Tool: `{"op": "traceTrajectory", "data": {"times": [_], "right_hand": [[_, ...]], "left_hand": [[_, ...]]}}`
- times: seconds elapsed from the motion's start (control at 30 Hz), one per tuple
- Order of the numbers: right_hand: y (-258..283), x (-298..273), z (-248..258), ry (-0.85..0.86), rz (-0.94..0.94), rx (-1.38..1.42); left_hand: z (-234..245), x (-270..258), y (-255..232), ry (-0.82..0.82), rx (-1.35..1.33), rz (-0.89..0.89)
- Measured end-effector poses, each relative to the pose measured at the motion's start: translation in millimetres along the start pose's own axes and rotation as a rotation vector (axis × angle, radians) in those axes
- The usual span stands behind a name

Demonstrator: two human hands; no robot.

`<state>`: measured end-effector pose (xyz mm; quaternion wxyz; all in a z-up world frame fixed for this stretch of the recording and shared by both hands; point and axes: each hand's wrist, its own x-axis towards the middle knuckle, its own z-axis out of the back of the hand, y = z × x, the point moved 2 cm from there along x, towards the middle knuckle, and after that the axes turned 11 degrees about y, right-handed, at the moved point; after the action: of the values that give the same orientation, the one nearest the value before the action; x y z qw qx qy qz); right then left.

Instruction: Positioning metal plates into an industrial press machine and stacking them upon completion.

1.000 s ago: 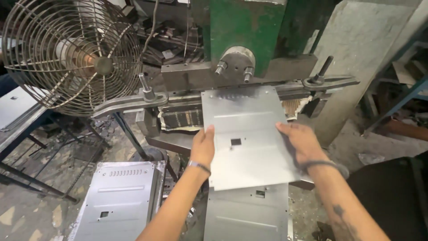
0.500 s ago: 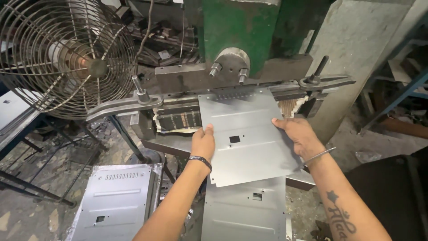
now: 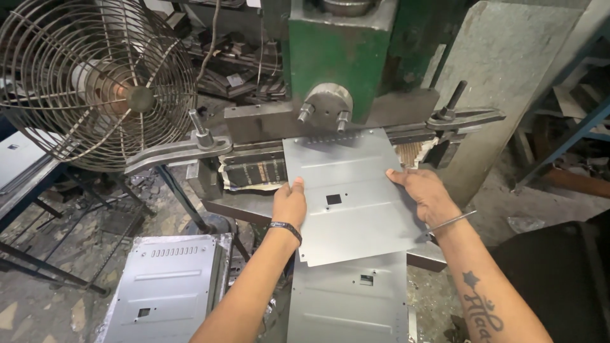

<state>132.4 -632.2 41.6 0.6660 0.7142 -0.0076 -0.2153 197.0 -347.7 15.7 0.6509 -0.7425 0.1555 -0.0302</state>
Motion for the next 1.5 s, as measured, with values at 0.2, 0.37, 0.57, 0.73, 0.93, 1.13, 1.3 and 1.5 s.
{"op": "traceTrajectory", "data": {"times": [0.2,0.37,0.57,0.73,0.93,1.13,1.3,1.5], "right_hand": [[17.1,-27.6,7.7,0.17,0.009,0.009],[24.5,-83.9,-12.4,-0.169,0.146,-1.2],[100.8,-206.5,-109.2,-0.112,1.276,-1.642],[44.6,-169.4,-108.1,0.474,0.427,-1.552],[-42.7,-111.3,-58.3,0.348,0.261,-0.588],[-22.1,-69.5,-17.6,0.172,0.087,0.174],[-9.0,-28.4,0.7,0.164,0.157,0.183],[5.8,-15.5,1.0,0.048,0.076,0.076]], "left_hand": [[8.1,-13.3,3.5,-0.011,0.211,-0.117],[16.2,-76.0,20.0,0.243,0.053,-0.176],[32.2,-114.3,-80.1,0.547,1.211,-0.515],[15.8,-116.9,-97.3,0.709,1.486,-0.604],[34.8,-103.5,-62.6,-0.238,1.317,-0.922],[39.5,-44.5,10.3,0.028,0.195,-0.201],[21.6,5.3,11.5,0.006,0.07,-0.264],[10.7,20.1,8.0,-0.085,0.118,-0.157]]}}
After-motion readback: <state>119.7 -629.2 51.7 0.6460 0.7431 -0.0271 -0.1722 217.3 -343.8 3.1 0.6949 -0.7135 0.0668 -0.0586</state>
